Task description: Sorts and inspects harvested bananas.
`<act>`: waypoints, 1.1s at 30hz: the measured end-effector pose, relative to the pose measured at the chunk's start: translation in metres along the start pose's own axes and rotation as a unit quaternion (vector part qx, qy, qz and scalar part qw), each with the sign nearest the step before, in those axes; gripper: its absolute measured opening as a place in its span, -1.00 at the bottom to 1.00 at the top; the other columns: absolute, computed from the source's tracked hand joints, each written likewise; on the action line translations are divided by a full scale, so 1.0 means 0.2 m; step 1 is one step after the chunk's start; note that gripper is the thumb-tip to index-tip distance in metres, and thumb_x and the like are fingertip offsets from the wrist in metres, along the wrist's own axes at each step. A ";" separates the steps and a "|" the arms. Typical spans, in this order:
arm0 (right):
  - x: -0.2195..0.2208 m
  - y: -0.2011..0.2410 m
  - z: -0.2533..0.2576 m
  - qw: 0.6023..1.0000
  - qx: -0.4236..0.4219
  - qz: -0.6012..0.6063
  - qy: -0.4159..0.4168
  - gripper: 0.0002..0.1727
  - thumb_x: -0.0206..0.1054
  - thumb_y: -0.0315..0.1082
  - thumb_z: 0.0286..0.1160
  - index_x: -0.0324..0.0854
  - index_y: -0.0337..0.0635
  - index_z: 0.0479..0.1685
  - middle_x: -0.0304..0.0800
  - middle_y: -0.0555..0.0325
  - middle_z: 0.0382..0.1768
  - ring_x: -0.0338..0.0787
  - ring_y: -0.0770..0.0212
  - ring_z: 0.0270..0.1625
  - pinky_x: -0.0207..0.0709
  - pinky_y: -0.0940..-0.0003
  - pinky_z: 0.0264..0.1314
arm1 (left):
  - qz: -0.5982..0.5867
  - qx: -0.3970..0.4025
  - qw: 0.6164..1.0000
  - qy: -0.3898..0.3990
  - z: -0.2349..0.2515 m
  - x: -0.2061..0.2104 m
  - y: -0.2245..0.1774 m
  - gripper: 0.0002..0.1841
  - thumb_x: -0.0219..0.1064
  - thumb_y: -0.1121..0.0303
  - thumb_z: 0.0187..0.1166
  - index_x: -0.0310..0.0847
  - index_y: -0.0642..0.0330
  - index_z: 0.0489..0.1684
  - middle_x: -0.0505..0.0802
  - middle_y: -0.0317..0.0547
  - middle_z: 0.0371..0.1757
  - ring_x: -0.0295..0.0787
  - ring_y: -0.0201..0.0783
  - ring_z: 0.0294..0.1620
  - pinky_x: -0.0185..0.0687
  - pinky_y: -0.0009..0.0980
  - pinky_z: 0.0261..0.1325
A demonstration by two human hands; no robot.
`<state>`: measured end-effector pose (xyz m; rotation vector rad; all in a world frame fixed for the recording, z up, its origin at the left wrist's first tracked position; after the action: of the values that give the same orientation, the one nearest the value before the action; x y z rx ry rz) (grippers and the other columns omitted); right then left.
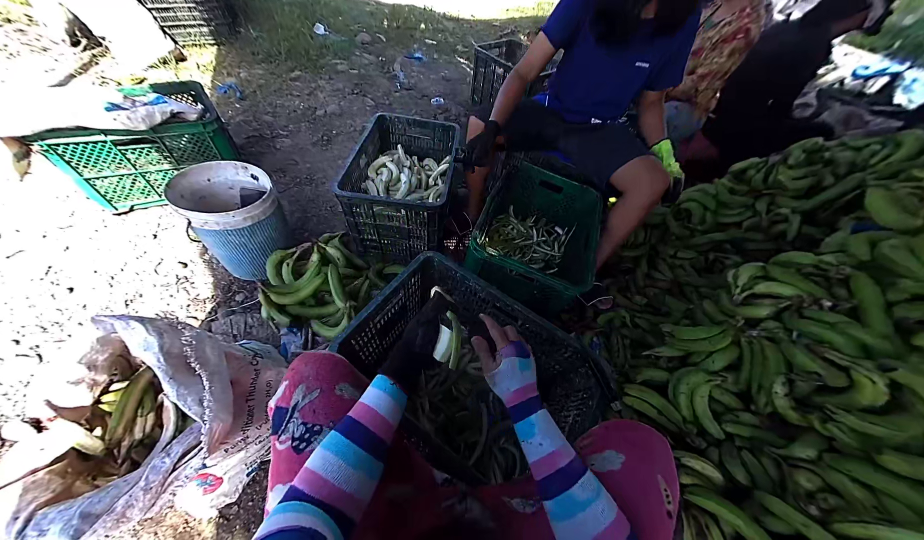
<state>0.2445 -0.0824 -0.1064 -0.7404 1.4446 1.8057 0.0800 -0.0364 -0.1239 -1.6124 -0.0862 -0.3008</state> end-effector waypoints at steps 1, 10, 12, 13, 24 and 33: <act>0.00 -0.01 -0.01 1.000 -0.009 -0.014 -0.008 -0.35 0.20 0.19 0.63 0.63 0.04 0.57 0.80 -0.32 0.12 0.77 -0.34 0.17 0.53 -0.33 0.28 | 0.031 -0.010 0.999 0.007 0.00 -0.01 0.00 -0.46 -0.36 0.11 0.92 0.42 0.31 0.42 0.76 -0.11 -0.06 0.71 -0.43 -0.13 0.68 -0.41 0.05; -0.04 -0.25 0.15 0.979 0.163 0.080 0.093 -0.42 0.01 0.09 0.85 0.54 -0.02 0.64 0.75 -0.05 0.43 0.68 -0.03 0.53 0.36 -0.15 0.66 | 0.225 -0.036 0.957 0.177 -0.11 0.14 0.00 -0.43 -0.15 0.07 0.87 0.42 0.34 0.56 0.72 0.07 0.33 0.68 -0.38 0.26 0.56 -0.37 0.42; -0.04 -0.26 0.14 0.977 0.173 0.089 0.087 -0.41 0.02 0.09 0.85 0.51 -0.04 0.65 0.73 -0.07 0.46 0.66 -0.02 0.55 0.34 -0.13 0.67 | 0.196 -0.032 0.963 0.183 -0.10 0.13 0.01 -0.42 -0.19 0.07 0.85 0.41 0.33 0.58 0.74 0.01 0.30 0.70 -0.44 0.20 0.58 -0.42 0.38; -0.03 -0.24 0.12 0.978 0.160 0.100 0.087 -0.40 0.04 0.10 0.83 0.50 -0.04 0.66 0.72 -0.09 0.46 0.66 -0.03 0.54 0.35 -0.12 0.66 | 0.188 -0.027 0.970 0.151 -0.09 0.11 0.01 -0.41 -0.23 0.08 0.87 0.43 0.36 0.54 0.76 0.04 0.24 0.72 -0.40 0.14 0.61 -0.39 0.33; 0.05 0.09 -0.10 0.988 -0.124 -0.053 -0.081 -0.29 0.19 0.35 0.52 0.76 0.06 0.42 0.85 -0.21 -0.09 0.81 -0.29 -0.04 0.59 -0.25 0.05 | -0.056 -0.008 0.998 0.002 -0.04 -0.08 0.04 -0.69 -0.09 0.35 0.82 0.50 0.31 0.20 0.76 -0.11 -0.16 0.72 -0.42 -0.19 0.68 -0.48 -0.02; -0.04 -0.17 0.06 0.963 0.180 0.187 0.070 -0.46 0.08 -0.01 0.85 0.56 -0.16 0.57 0.81 -0.09 0.27 0.78 0.12 0.23 0.50 0.04 0.43 | -0.005 0.004 0.988 0.157 -0.06 0.06 0.03 -0.54 -0.15 0.15 0.71 0.54 0.21 0.27 0.82 -0.26 -0.18 0.75 -0.45 -0.21 0.73 -0.45 -0.04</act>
<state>0.2762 -0.0672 -0.1164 -0.4348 2.0483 1.7055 0.0917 -0.0510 -0.1264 -1.5385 0.1453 -0.5582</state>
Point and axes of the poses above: each hand's wrist, its own z-axis towards the middle knuckle, its own x-axis out of the palm, y = z × x, the point moved 6 cm from there along z, towards the middle knuckle
